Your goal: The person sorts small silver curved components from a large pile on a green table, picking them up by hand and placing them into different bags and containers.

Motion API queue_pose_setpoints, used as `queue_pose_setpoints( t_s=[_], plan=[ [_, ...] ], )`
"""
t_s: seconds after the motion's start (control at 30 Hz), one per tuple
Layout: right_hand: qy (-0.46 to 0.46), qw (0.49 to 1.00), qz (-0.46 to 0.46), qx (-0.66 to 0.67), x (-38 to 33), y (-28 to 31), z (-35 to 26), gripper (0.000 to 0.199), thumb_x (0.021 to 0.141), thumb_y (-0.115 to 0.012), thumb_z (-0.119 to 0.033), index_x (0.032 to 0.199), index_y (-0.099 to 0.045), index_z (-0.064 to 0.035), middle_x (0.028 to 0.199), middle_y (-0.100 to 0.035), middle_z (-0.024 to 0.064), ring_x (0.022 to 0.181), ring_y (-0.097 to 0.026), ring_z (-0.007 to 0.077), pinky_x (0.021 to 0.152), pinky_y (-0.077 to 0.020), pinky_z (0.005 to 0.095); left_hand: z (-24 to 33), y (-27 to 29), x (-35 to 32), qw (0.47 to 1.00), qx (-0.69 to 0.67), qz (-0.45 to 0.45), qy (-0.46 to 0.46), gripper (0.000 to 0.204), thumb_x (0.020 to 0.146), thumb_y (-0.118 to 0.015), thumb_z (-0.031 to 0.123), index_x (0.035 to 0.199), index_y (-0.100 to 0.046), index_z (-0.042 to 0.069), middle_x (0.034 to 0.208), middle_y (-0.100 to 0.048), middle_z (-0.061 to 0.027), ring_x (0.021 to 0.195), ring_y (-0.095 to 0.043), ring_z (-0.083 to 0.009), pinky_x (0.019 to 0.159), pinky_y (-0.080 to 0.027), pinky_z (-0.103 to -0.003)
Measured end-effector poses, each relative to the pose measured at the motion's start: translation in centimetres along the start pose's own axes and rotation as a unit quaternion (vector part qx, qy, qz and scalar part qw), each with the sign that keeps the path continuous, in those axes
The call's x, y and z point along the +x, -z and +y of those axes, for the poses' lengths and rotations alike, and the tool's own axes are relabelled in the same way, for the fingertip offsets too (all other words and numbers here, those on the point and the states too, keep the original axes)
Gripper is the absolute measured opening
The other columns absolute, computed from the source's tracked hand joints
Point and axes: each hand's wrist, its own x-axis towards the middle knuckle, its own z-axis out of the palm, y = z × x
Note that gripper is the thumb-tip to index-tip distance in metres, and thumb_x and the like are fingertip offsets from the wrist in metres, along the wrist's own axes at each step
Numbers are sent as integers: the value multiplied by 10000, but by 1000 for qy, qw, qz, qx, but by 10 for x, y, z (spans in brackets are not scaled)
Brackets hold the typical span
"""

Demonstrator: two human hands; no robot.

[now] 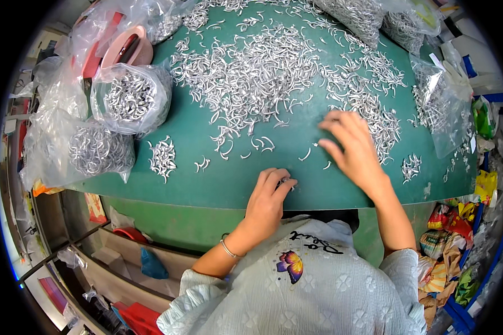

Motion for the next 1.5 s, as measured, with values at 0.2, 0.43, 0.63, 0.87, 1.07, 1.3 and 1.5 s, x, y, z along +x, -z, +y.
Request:
queue_pose_setpoints(
  t_s=[0.2,0.43,0.63,0.87,1.07,1.3,1.5],
  plan=[
    [13,999,33,41,6,-14,-7,185,775,-686,-61,946,-620,-34,990,-583,100,953,-541,303,813,-426,404,4,1,-1,999,19,19,19,315,759,-636,-80,1061,-629,9,1096,-563,-142,1043,-529,-337,866,-447,-421],
    [47,998,22,31,42,-61,-21,134,785,-677,-55,897,-608,-34,893,-572,85,891,-530,284,765,-400,399,2,4,-4,999,46,10,8,329,771,-656,-52,1090,-621,20,1085,-565,-126,1037,-528,-326,848,-429,-415],
    [-23,987,11,159,18,-35,-16,126,764,-725,-73,846,-633,-52,886,-615,64,834,-528,265,762,-387,386,-3,4,-8,999,11,38,20,312,774,-649,-65,1075,-619,12,1045,-569,-129,988,-545,-326,836,-439,-408],
    [6,988,-30,149,-9,-33,-41,132,756,-752,-106,849,-668,-62,834,-614,66,855,-547,246,765,-378,345,-3,2,-10,995,-8,84,57,449,777,-684,-23,1203,-547,9,1145,-551,-150,1035,-533,-346,867,-439,-406],
    [14,983,4,181,22,-32,-38,251,776,-714,-63,1023,-667,-65,1058,-627,97,1026,-560,285,917,-400,401,6,4,1,998,65,8,23,504,773,-697,37,1254,-546,41,1238,-515,-133,1152,-466,-335,942,-360,-448],
    [164,976,-93,112,24,-47,-14,277,762,-703,-62,1031,-646,-93,1145,-590,48,1154,-516,270,929,-391,403,-9,2,-14,999,52,-7,-5,301,781,-640,1,1079,-631,39,1112,-565,-85,1052,-496,-296,861,-379,-406],
    [79,987,-49,131,24,-40,-35,190,753,-706,-59,934,-651,-75,1031,-588,50,1007,-533,263,845,-399,378,-11,9,-18,995,79,51,26,247,786,-636,-7,1026,-642,49,1065,-580,-74,1023,-518,-287,840,-378,-388]
  ],
)
